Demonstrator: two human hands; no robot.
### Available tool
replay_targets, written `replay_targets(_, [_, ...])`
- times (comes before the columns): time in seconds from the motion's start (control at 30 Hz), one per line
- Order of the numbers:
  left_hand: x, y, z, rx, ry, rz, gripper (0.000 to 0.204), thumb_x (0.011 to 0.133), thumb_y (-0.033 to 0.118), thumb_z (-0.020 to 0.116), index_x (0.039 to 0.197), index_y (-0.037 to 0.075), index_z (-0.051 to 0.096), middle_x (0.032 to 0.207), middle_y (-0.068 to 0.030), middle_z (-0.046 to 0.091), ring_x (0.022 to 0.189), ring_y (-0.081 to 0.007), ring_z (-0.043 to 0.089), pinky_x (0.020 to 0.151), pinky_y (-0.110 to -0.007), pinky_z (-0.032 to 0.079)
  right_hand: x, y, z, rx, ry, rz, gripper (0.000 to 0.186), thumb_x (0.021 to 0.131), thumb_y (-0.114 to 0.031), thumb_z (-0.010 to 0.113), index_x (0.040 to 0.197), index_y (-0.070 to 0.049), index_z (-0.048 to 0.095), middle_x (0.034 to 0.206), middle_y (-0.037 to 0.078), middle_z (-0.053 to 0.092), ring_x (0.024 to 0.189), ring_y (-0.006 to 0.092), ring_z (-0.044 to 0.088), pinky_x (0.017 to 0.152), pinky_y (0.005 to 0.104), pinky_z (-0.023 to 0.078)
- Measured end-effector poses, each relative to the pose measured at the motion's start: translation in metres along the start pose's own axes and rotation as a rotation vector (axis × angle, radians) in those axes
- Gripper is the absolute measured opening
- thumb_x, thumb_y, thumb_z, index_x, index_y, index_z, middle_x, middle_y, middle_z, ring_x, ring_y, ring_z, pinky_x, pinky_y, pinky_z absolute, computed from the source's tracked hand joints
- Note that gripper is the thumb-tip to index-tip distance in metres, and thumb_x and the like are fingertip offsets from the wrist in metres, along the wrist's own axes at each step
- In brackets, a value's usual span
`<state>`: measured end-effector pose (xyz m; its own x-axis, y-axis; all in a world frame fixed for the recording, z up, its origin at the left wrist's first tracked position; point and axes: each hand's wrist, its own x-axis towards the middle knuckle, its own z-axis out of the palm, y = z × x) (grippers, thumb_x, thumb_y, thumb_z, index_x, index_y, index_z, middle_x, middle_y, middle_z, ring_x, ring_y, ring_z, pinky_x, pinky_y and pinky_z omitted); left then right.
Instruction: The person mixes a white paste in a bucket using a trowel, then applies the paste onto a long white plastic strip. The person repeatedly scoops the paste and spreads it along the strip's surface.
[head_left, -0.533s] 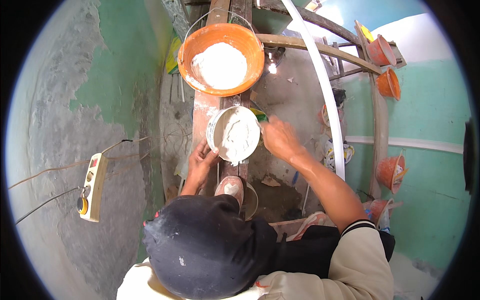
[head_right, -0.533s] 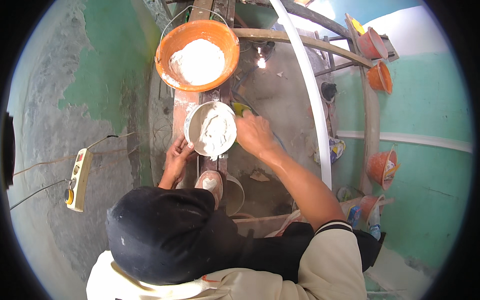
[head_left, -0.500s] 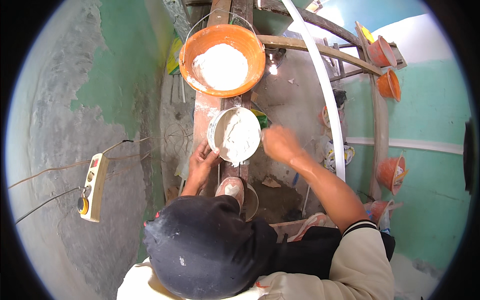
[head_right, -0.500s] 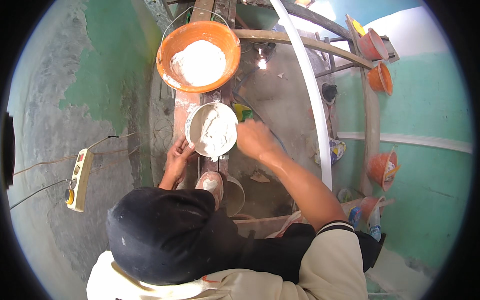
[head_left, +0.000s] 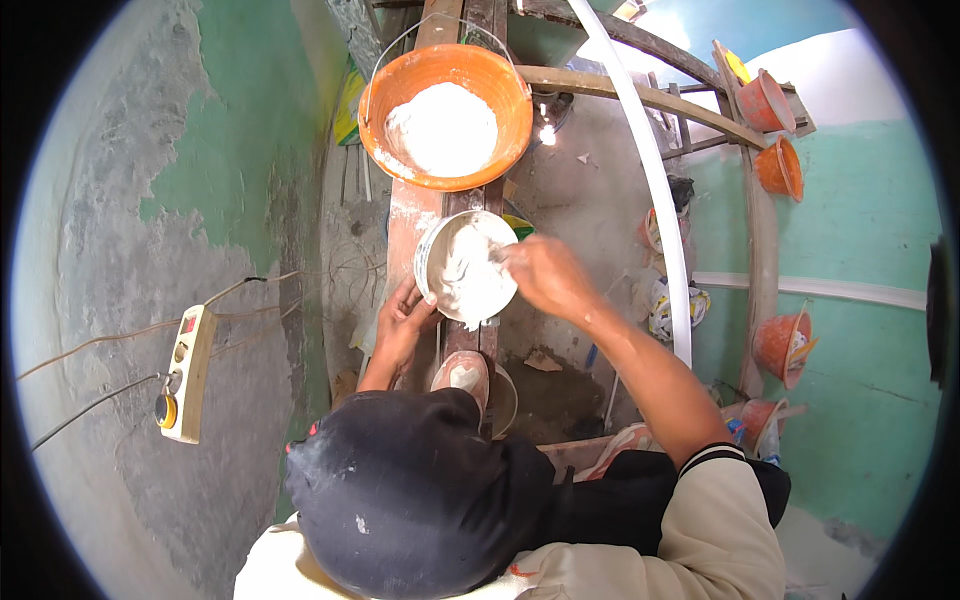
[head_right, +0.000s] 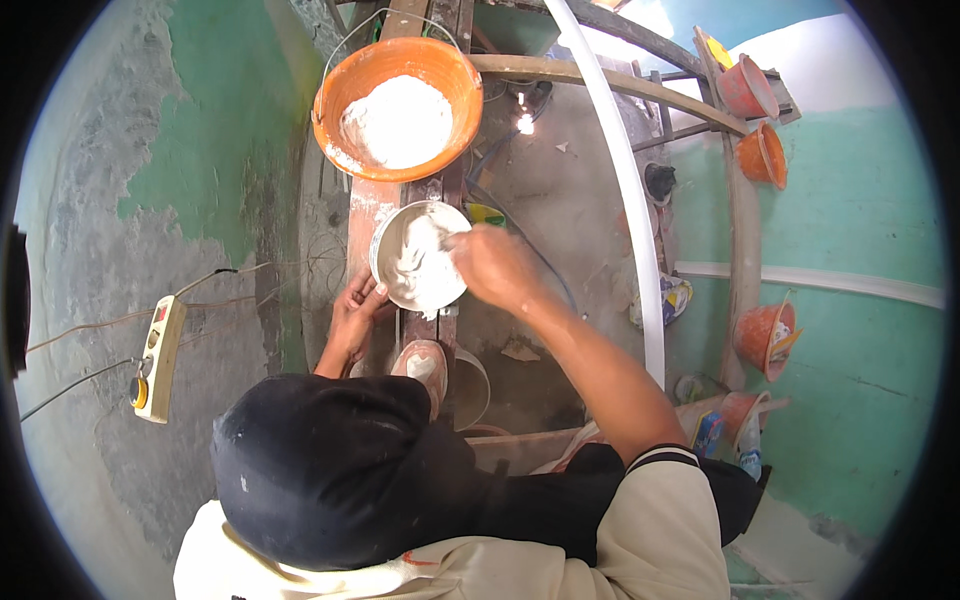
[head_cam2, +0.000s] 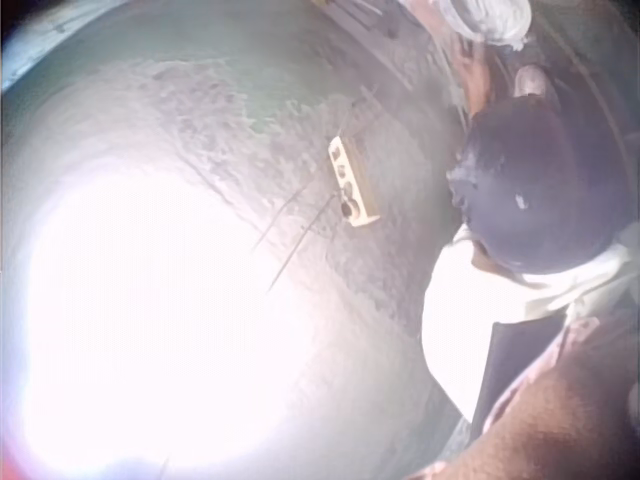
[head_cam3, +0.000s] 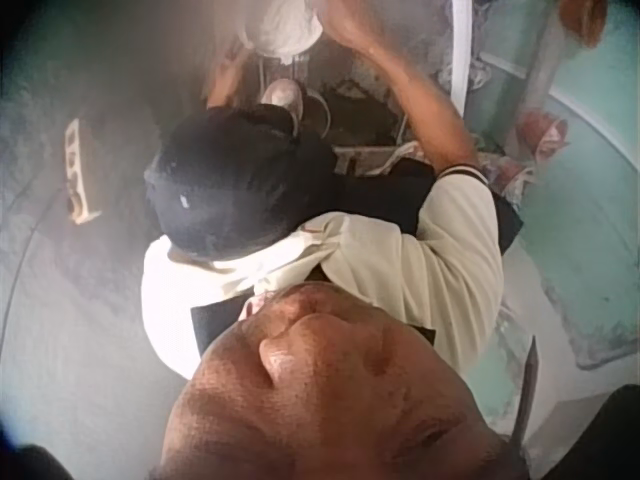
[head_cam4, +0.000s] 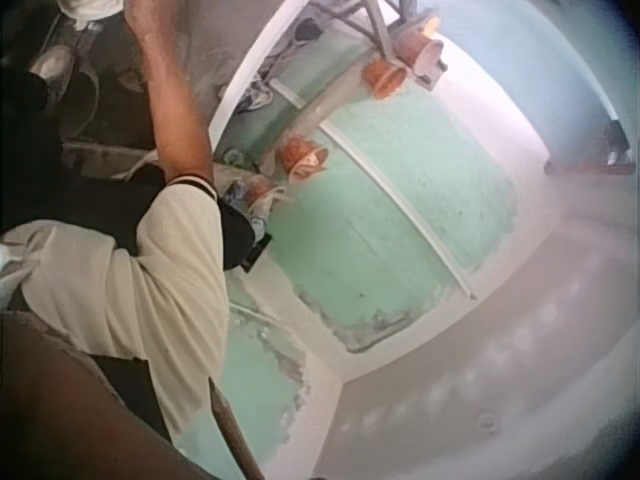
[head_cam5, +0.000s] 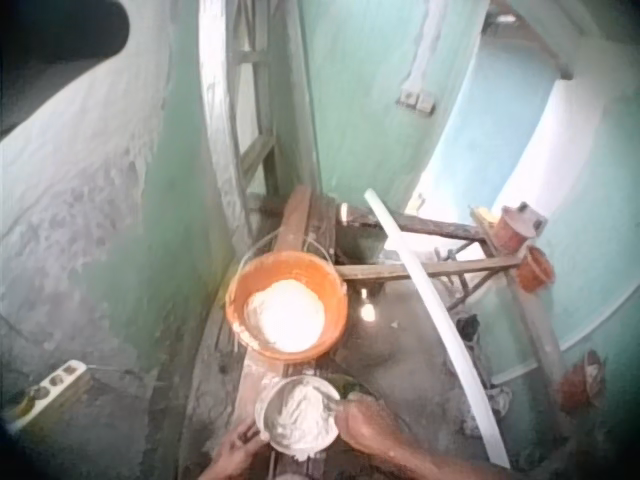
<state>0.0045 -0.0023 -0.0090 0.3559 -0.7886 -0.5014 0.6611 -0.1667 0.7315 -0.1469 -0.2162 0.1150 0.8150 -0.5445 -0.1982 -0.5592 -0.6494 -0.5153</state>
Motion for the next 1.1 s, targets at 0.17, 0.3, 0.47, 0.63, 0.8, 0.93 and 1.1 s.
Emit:
replay_targets(0.17, [-0.009,0.003,-0.003,0.002,0.005,-0.024,0.068,0.102,0.022,0.070,0.159,0.001,0.038,0.145,-0.0091,0.062,0.125,-0.0195,0.063,0.103,-0.042,0.054,-0.006,-0.028,0.005,-0.263,-0.135,-0.064,0.020,0.093,-0.014,0.063,0.102,-0.004,0.078,0.103,0.021,0.071,0.087,0.0411,0.072,0.075,0.0526,0.058])
replay_targets(0.3, [-0.002,0.010,-0.001,0.034,0.016,-0.011,0.067,0.102,0.019,0.070,0.158,0.001,0.040,0.144,-0.0098,0.062,0.123,-0.0195,0.064,0.100,-0.041,0.055,-0.011,-0.026,0.018,-0.429,-0.037,-0.231,0.013,0.086,-0.009,0.064,0.086,-0.001,0.074,0.095,0.018,0.069,0.076,0.0383,0.074,0.064,0.0495,0.059])
replay_targets(0.47, [-0.004,0.020,0.005,0.152,0.028,0.016,0.073,0.099,0.022,0.073,0.156,-0.006,0.039,0.146,-0.0166,0.060,0.123,-0.0222,0.063,0.096,-0.039,0.056,-0.006,-0.028,-0.006,-0.316,0.085,-0.179,0.016,0.086,-0.008,0.062,0.094,0.000,0.074,0.103,0.021,0.067,0.083,0.0400,0.074,0.069,0.0510,0.059])
replay_targets(0.63, [0.013,0.036,0.019,0.155,-0.133,-0.008,0.066,0.102,0.022,0.068,0.156,-0.006,0.039,0.141,-0.0164,0.063,0.121,-0.0242,0.066,0.092,-0.040,0.059,-0.034,-0.011,-0.059,-0.128,-0.128,-0.094,0.019,0.091,-0.014,0.061,0.094,-0.004,0.076,0.105,0.023,0.068,0.090,0.0440,0.072,0.079,0.0556,0.057])
replay_targets(0.8, [0.032,0.069,0.115,0.174,-0.365,-0.036,0.057,0.102,0.029,0.069,0.150,0.003,0.051,0.130,-0.0093,0.070,0.108,-0.0218,0.072,0.087,-0.041,0.062,-0.103,0.053,-0.177,-0.181,0.005,0.065,0.023,0.098,-0.019,0.061,0.114,-0.010,0.075,0.099,0.019,0.065,0.097,0.0411,0.067,0.086,0.0531,0.053])
replay_targets(0.93, [0.048,0.115,0.224,0.324,-0.696,-0.054,0.056,0.106,0.034,0.062,0.149,0.000,0.050,0.127,-0.0130,0.072,0.108,-0.0218,0.073,0.089,-0.038,0.062,-0.199,0.086,-0.253,-0.075,0.140,0.199,0.030,0.096,-0.027,0.069,0.117,-0.005,0.074,0.104,0.019,0.073,0.093,0.0346,0.070,0.086,0.0448,0.054])
replay_targets(1.1, [0.034,0.122,0.381,0.586,-1.055,-0.147,0.061,0.107,0.040,0.057,0.148,-0.003,0.047,0.130,-0.0182,0.068,0.114,-0.0234,0.071,0.092,-0.043,0.060,-0.355,0.105,-0.281,0.237,0.360,0.618,0.031,0.098,-0.030,0.070,0.117,-0.005,0.072,0.091,0.008,0.071,0.071,0.0156,0.063,0.069,0.0346,0.052])
